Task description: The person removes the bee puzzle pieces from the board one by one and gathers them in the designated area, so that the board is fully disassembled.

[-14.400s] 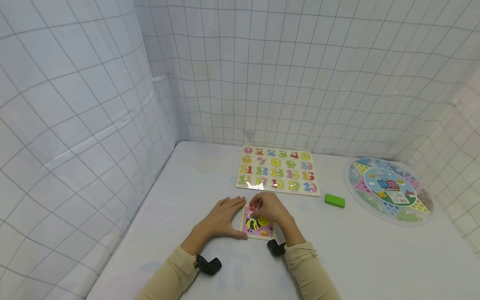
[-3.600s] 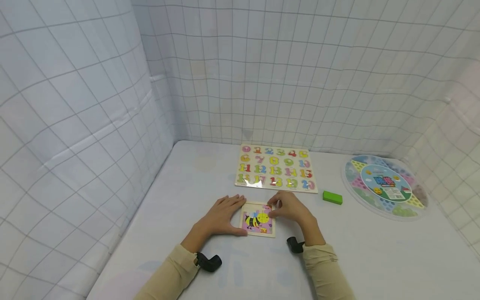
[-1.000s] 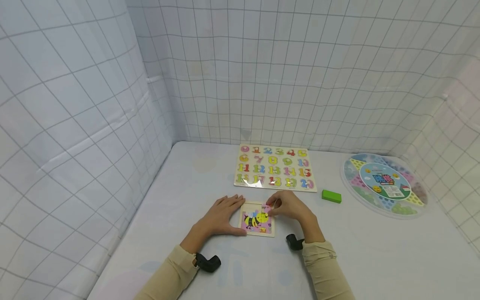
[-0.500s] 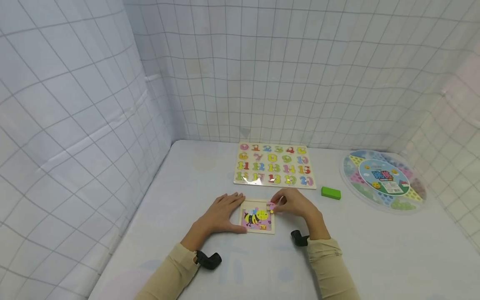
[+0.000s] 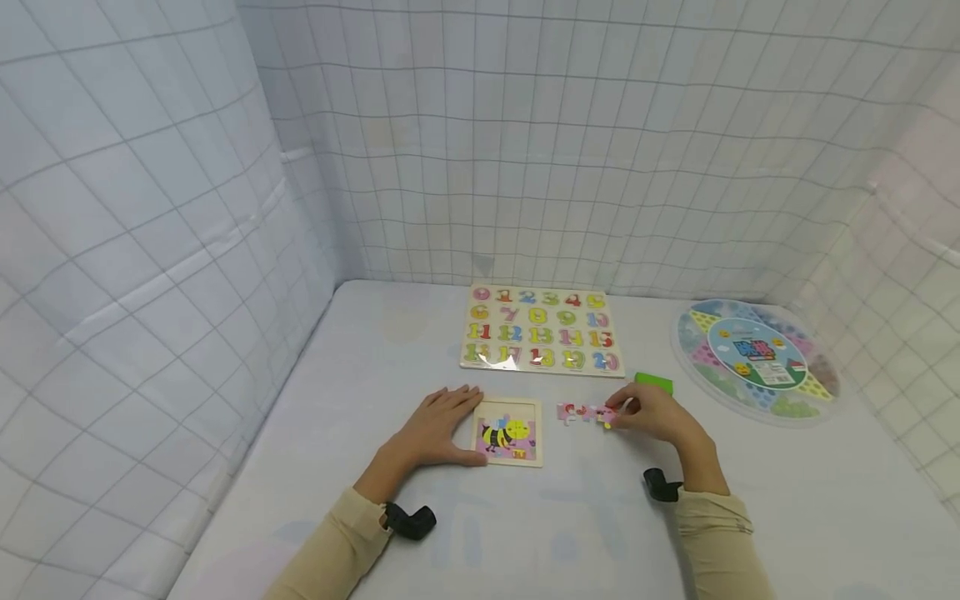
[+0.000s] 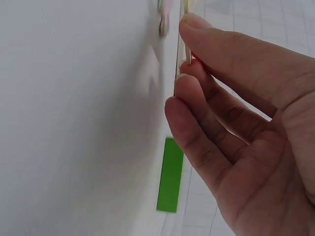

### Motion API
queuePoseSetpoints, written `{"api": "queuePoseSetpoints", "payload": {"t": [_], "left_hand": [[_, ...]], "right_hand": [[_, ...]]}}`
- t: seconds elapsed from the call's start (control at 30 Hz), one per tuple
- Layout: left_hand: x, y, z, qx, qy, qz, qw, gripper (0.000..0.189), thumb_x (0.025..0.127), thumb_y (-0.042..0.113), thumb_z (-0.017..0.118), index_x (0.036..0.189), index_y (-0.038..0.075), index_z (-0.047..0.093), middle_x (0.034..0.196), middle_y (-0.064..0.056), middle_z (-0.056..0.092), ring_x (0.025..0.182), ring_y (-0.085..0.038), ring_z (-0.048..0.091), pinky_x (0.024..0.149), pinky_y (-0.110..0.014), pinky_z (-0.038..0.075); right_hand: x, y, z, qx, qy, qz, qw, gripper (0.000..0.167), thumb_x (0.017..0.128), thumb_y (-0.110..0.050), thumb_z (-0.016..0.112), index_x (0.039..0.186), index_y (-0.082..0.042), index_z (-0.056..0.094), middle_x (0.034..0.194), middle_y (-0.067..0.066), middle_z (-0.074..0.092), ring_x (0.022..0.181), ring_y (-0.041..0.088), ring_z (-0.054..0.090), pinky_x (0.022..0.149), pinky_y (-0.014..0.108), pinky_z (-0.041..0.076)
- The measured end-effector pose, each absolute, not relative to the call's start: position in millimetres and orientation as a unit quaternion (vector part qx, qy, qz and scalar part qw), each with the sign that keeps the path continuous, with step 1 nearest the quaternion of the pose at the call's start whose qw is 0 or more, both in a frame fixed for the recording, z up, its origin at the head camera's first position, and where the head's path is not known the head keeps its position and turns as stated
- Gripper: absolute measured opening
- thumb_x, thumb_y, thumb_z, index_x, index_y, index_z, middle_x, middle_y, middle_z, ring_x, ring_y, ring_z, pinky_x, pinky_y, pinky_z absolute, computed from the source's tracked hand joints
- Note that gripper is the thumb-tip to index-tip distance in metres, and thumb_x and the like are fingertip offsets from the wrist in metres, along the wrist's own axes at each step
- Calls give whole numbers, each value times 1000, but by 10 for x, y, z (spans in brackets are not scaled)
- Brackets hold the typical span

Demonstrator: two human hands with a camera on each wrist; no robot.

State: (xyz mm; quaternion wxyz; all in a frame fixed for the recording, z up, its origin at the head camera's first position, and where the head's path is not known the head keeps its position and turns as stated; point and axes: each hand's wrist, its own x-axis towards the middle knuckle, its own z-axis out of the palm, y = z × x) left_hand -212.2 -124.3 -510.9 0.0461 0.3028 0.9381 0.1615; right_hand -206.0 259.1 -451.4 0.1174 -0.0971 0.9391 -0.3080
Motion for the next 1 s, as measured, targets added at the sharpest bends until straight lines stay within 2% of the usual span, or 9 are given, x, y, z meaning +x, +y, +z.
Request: {"api": "queuePoseSetpoints", "payload": {"t": [0.3,0.83,1.0], "left_hand": [[-2127,-1261,-5120,301,938,165,48,108,71,79,61,155,18,29,161,1,29,150,-20,24,123,-47,16],[-2138,-1251,-5128,310,937,157,40,105,74,77,61,154,17,29,160,0,31,150,-21,25,123,-48,19],[-2133,-1249,-5139,309,938,153,38,106,74,77,60,155,17,28,160,0,30,150,-21,25,123,-48,18]], "right_hand": [[-2072,2732,-4580,-81,941,-306,121,24,81,-11,77,104,-6,73,89,6,63,75,17,51,61,28,45],[-2106,2712,-4591,-79,945,-294,123,24,82,-9,75,106,-6,73,92,5,65,77,17,52,65,28,46],[-2115,2709,-4592,-79,943,-297,127,25,82,-9,75,106,-6,73,90,6,63,75,18,51,62,27,45]]}}
